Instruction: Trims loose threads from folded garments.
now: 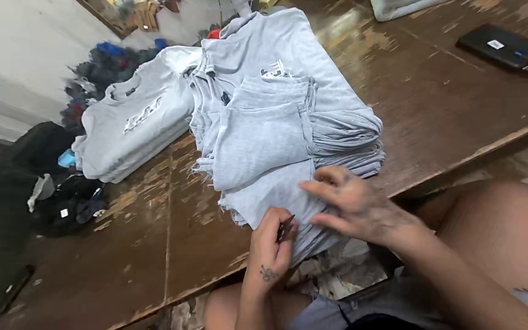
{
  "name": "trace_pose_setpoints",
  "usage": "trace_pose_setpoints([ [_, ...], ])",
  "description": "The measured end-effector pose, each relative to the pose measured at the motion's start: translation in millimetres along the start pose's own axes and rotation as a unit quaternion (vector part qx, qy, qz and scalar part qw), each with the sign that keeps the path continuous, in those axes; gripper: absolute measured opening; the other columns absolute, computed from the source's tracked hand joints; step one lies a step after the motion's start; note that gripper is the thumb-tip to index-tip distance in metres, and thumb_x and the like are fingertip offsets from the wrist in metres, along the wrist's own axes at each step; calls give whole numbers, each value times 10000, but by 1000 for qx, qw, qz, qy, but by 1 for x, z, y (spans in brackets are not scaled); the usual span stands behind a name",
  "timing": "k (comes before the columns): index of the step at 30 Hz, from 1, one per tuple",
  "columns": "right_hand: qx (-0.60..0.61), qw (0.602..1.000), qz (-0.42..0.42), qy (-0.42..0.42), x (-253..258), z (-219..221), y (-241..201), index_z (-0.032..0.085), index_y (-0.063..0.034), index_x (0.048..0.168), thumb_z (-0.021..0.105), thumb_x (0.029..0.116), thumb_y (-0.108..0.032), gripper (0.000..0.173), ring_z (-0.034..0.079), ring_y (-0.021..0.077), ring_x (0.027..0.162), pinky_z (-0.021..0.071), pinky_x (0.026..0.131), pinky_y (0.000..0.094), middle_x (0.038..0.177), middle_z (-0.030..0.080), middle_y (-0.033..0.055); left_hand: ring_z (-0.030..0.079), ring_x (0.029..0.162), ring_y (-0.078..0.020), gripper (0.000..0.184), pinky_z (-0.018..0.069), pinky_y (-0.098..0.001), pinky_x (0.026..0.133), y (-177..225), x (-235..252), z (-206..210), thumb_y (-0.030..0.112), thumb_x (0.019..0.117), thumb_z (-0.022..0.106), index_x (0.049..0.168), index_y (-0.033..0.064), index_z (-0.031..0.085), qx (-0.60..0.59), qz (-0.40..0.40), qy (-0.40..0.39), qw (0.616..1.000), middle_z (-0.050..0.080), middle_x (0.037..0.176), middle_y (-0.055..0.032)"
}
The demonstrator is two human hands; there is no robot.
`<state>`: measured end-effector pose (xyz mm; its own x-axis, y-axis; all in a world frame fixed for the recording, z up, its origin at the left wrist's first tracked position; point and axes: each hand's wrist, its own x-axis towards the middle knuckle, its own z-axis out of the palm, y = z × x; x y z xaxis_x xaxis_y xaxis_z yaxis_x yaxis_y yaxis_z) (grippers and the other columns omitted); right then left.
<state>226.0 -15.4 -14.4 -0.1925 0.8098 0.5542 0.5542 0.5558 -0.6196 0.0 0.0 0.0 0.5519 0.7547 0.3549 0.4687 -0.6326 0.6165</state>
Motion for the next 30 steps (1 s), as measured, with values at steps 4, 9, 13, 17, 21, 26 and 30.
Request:
trace_pose_setpoints([
  [4,4,999,-36,26,-16,-12,14,755,-66,880,615,976,-183,206,681,239,766,568,707,344,813,688,124,645,771,-118,287,549,-264,681,-1,-6,-2,272,939,683,1059,12,709,51,-29,-40,997,685,926,-98],
  [9,-23,997,-5,-78,-34,-68,9,640,-80,691,496,1026,-393,481,582,163,529,443,471,332,605,591,51,580,724,60,411,496,-129,654,-7,-16,-23,402,1043,535,1118,24,678,-78,-53,17,995,649,832,40],
  [13,-31,999,3,17,-10,-26,-6,743,-39,1009,600,1003,-369,360,701,243,758,580,685,382,855,719,123,473,604,74,613,408,-130,536,24,22,-10,707,967,414,1282,198,548,-226,-41,108,967,539,751,167],
  [17,-47,997,36,57,-7,16,5,749,15,1031,649,940,-139,205,734,314,815,611,748,416,904,729,182,565,730,-35,562,501,-221,677,33,45,31,392,1096,347,1296,-113,493,-132,-47,49,989,606,865,-34],
  [21,-37,998,33,46,-15,5,10,754,2,918,635,939,-89,152,726,296,746,604,685,392,835,717,169,615,840,-80,461,532,-250,786,15,37,33,222,1052,434,1359,-105,540,-54,-58,-11,997,666,986,-99],
  [26,-30,999,31,27,-21,-6,18,722,-7,912,575,974,-95,182,715,283,754,590,686,391,843,709,159,663,925,-129,391,547,-273,845,12,26,16,145,968,571,1307,-39,639,-4,-28,-63,998,703,1075,-125],
  [30,-29,999,26,32,-29,-12,22,702,-23,930,523,1008,-131,223,693,239,741,571,676,364,820,692,122,702,974,-187,356,571,-332,885,20,23,13,110,968,570,1279,-42,653,62,18,-79,995,721,1113,-142],
])
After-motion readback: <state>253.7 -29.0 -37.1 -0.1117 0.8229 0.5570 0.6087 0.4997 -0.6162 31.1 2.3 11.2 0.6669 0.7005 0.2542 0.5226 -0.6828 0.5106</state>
